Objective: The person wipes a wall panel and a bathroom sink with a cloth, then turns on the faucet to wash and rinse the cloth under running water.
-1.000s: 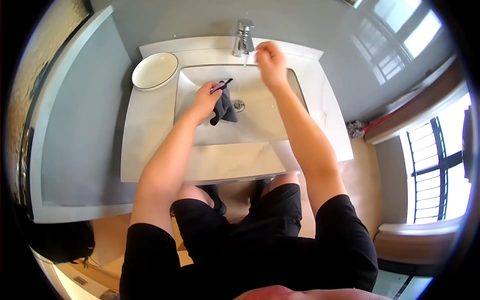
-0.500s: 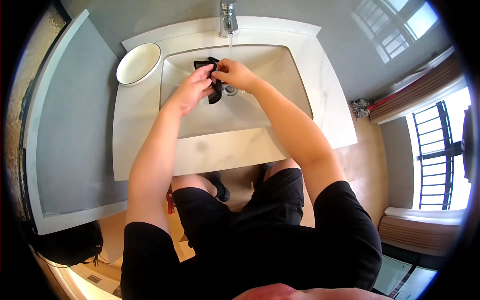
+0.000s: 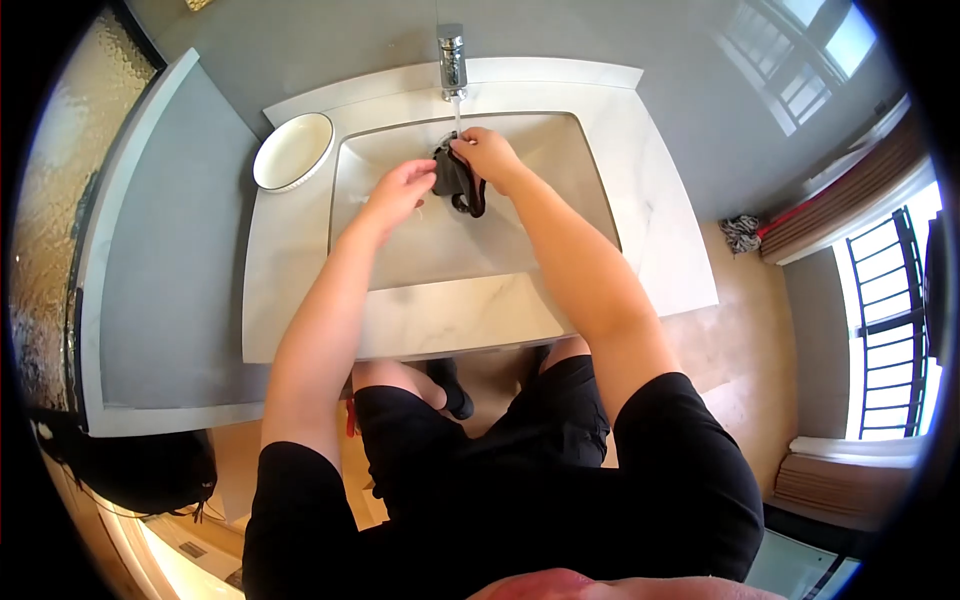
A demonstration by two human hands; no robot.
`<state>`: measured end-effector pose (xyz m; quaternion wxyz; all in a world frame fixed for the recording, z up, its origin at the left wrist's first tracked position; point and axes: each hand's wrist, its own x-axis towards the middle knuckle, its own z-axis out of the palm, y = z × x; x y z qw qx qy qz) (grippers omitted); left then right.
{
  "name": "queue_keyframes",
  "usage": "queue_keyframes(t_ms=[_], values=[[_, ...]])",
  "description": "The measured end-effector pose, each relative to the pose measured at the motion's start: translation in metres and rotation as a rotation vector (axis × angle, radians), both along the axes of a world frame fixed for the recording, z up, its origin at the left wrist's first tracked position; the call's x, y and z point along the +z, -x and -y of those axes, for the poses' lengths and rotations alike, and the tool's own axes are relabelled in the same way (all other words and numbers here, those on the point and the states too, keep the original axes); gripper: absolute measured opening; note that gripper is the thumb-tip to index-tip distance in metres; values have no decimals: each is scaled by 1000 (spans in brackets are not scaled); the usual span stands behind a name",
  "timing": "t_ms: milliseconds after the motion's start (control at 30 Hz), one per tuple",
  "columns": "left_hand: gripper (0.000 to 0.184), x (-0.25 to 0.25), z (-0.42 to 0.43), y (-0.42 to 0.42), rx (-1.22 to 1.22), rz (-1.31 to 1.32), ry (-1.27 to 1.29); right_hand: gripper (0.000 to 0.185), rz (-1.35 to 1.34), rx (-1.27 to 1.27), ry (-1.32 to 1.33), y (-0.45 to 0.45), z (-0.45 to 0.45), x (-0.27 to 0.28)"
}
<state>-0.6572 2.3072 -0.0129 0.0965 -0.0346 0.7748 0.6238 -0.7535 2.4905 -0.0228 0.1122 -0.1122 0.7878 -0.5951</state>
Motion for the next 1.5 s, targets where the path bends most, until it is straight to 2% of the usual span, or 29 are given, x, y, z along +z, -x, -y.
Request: queue_keyframes(t_ms=[67, 133, 167, 233, 300, 433, 567, 667, 733, 867, 1067, 1233, 1367, 1500], values=[[43, 5, -17, 10, 12, 17, 68, 26, 33, 73, 34, -1, -1, 4], [35, 1, -33, 30, 127, 92, -126, 28, 61, 135, 55, 2, -4, 4], [35, -3, -37, 34, 126, 91, -129, 28, 114, 135, 93, 4, -6, 5], [27, -11, -44, 41, 250, 87, -358, 28, 170, 129, 128, 7, -10, 3], [25, -23, -39, 52, 210, 48, -322, 26, 391, 97, 387, 10, -13, -2], [19, -33, -32, 58, 181, -33, -175, 24, 460, 162, 401, 24, -22, -8], [16, -34, -24, 59, 178, -88, -21, 25, 339, 1, 244, 19, -29, -1], [17, -28, -25, 56, 202, -65, -66, 25, 254, -107, 206, 27, -31, -11], [17, -24, -30, 54, 218, -18, -183, 24, 93, -200, 89, 37, -32, -20], [17, -27, -35, 58, 197, -3, -294, 23, 118, -207, 131, 39, -32, -22], [17, -32, -42, 61, 148, -43, -354, 29, 149, -44, 157, 21, -19, -6], [18, -34, -38, 63, 191, -88, -318, 35, 99, 60, 81, 19, -16, -6], [18, -25, -38, 59, 249, -82, -294, 36, 41, 119, 119, 22, -17, -13], [23, -32, -37, 63, 220, -54, -416, 40, 16, 168, 98, 15, -15, -12]])
